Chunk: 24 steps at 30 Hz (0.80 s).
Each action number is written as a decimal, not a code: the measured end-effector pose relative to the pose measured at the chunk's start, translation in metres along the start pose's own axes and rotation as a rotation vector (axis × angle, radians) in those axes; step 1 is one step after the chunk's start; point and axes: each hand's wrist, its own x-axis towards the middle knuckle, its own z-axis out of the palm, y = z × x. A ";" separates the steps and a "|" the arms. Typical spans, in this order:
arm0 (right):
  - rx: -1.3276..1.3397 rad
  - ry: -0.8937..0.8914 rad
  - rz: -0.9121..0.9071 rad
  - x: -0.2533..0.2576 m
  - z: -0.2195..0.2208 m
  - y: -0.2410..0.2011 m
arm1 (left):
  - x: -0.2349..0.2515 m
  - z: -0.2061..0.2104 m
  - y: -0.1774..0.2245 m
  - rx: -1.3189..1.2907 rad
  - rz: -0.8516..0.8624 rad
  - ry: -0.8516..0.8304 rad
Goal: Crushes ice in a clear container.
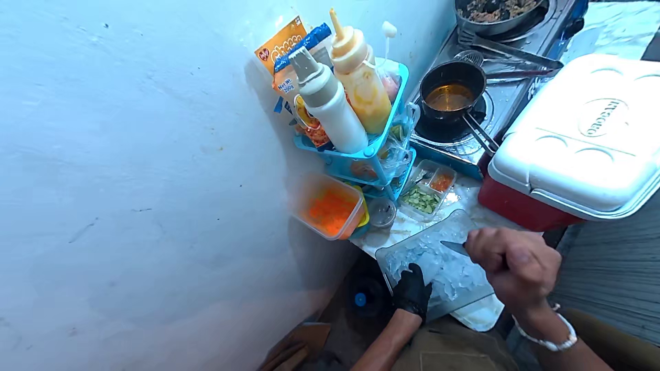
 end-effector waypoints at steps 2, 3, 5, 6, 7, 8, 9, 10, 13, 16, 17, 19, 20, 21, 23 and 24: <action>-0.038 0.014 0.016 -0.025 0.009 0.033 | -0.001 0.001 -0.001 -0.002 -0.009 -0.012; -0.056 0.021 0.035 -0.041 0.015 0.058 | -0.002 0.001 -0.001 0.001 -0.009 -0.019; -0.086 0.012 0.056 -0.040 0.014 0.067 | -0.001 -0.001 0.001 -0.006 0.002 -0.002; -0.064 0.005 0.045 -0.029 0.010 0.052 | 0.000 0.000 0.001 -0.005 0.002 0.003; -0.028 0.008 0.029 -0.019 0.006 0.031 | -0.001 0.000 -0.001 -0.003 0.000 -0.008; 0.013 0.020 0.001 -0.011 0.002 0.012 | -0.002 -0.001 0.000 -0.008 -0.005 -0.018; 0.052 0.033 -0.022 -0.007 0.001 0.002 | -0.001 -0.002 0.002 -0.014 -0.007 -0.023; 0.077 0.040 -0.017 -0.011 0.002 0.003 | -0.002 -0.002 0.003 -0.020 -0.007 -0.022; 0.048 0.046 0.080 -0.051 0.017 0.063 | -0.005 -0.001 0.000 -0.021 0.015 -0.006; 0.021 0.028 0.060 -0.025 0.009 0.047 | -0.004 -0.003 0.002 -0.032 0.020 -0.008; 0.029 0.029 0.042 -0.015 0.005 0.025 | -0.005 -0.002 0.001 -0.029 0.012 -0.020; 0.048 0.029 0.016 -0.005 0.001 -0.002 | -0.003 -0.003 0.003 -0.032 -0.001 -0.033; 0.046 0.031 0.034 -0.012 0.004 0.003 | -0.003 -0.003 0.003 -0.034 -0.002 -0.031; 0.034 0.035 0.072 -0.026 0.012 0.023 | -0.004 -0.002 0.002 -0.032 0.001 -0.025; 0.029 0.044 0.101 -0.050 0.023 0.068 | -0.005 0.000 0.000 -0.025 0.024 -0.003; 0.022 0.037 0.099 -0.045 0.021 0.070 | -0.004 -0.001 0.002 -0.027 0.031 0.004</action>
